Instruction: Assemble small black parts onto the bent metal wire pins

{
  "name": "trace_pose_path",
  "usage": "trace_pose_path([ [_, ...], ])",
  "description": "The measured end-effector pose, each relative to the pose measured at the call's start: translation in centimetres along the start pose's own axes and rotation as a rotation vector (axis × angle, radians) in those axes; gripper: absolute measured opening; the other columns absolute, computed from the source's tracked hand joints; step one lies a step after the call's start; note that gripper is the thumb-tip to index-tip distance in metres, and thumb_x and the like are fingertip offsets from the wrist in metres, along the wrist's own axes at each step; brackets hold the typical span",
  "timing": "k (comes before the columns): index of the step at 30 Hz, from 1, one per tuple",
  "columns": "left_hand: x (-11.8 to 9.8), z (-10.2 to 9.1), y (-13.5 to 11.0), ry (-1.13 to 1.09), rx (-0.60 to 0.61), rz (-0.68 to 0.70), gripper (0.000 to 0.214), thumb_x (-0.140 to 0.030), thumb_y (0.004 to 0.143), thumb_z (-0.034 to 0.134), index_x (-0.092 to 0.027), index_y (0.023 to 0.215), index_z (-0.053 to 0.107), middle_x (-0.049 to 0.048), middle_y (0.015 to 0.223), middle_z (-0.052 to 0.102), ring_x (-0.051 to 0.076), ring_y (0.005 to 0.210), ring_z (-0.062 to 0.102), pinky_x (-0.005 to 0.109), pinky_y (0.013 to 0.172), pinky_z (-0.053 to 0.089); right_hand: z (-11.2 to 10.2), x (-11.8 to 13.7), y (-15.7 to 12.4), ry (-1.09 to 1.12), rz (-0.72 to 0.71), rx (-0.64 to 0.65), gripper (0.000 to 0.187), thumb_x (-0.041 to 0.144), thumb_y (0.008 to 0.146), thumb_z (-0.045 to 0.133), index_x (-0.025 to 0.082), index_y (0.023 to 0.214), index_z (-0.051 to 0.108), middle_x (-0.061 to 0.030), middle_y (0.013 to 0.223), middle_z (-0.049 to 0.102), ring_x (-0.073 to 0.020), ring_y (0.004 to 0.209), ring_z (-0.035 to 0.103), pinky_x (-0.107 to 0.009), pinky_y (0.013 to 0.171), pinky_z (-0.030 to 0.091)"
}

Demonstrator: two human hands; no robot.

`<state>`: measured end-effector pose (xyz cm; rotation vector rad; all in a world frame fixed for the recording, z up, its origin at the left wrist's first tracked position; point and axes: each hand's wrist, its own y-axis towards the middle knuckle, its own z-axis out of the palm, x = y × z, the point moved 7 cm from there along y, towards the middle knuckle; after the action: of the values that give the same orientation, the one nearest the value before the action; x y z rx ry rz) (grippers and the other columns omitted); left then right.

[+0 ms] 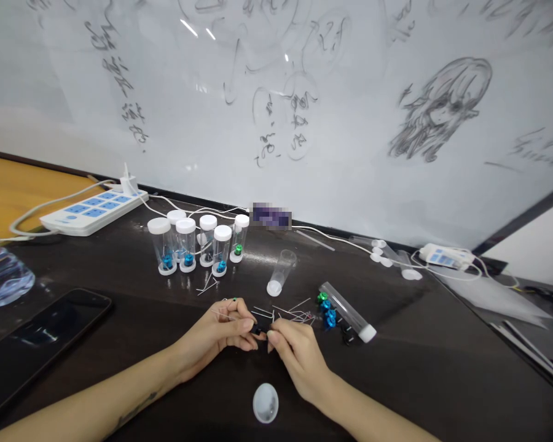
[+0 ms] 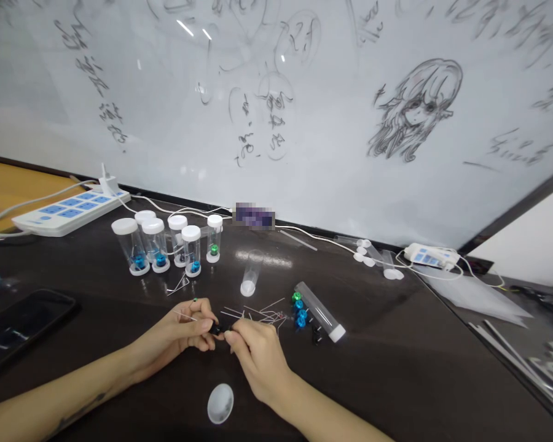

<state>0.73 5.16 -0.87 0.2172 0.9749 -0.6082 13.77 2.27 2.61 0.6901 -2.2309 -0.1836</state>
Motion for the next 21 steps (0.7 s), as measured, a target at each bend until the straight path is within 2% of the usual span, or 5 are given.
trace_pose_path([
  [6,-0.11,-0.09,-0.02,-0.002,-0.020,0.010,0.017,-0.023,0.076,0.075,-0.013,0.076,0.061,0.0049,0.067,0.072,0.012,0.061,0.068,0.018,0.060,0.054,-0.22,-0.05,-0.11,0.045,0.036,-0.048,0.016,0.033,0.095,0.049,0.020,0.104,0.053,-0.0005,0.080,0.059,-0.0127,0.059,0.053,-0.023,0.054,0.040],
  [9,-0.02,-0.01,-0.03,0.018,-0.012,0.010,0.017,-0.024,0.076,0.075,-0.014,0.078,0.061,0.0041,0.066,0.072,0.013,0.062,0.069,0.018,0.060,0.055,-0.06,0.16,-0.04,-0.020,0.010,-0.021,0.016,0.032,0.096,0.047,0.019,0.092,0.056,-0.0005,0.074,0.058,-0.0131,0.059,0.052,-0.024,0.056,0.040],
  [14,0.19,0.33,-0.10,0.071,0.030,0.012,0.017,-0.023,0.076,0.074,-0.014,0.078,0.060,0.0067,0.073,0.074,0.015,0.063,0.070,0.021,0.059,0.056,0.35,0.07,0.05,-0.063,-0.008,0.050,0.039,0.029,0.101,0.032,0.018,0.068,0.050,0.0000,0.062,0.055,-0.0132,0.058,0.054,-0.026,0.061,0.039],
  [17,0.22,0.20,-0.13,0.065,0.019,0.011,0.016,-0.022,0.076,0.074,-0.013,0.078,0.060,0.0054,0.068,0.073,0.014,0.062,0.070,0.020,0.059,0.055,0.30,-0.06,-0.03,-0.058,-0.005,0.031,0.030,0.030,0.099,0.039,0.019,0.076,0.053,0.0002,0.066,0.056,-0.0134,0.059,0.052,-0.025,0.060,0.039],
  [21,0.13,-0.17,-0.03,0.036,-0.013,0.015,0.016,-0.020,0.076,0.074,-0.013,0.077,0.060,0.0041,0.066,0.071,0.013,0.063,0.070,0.019,0.061,0.055,-0.06,0.05,-0.18,0.006,-0.039,-0.054,0.010,0.028,0.095,0.050,0.020,0.096,0.055,-0.0037,0.087,0.059,-0.0146,0.066,0.054,-0.026,0.061,0.041],
])
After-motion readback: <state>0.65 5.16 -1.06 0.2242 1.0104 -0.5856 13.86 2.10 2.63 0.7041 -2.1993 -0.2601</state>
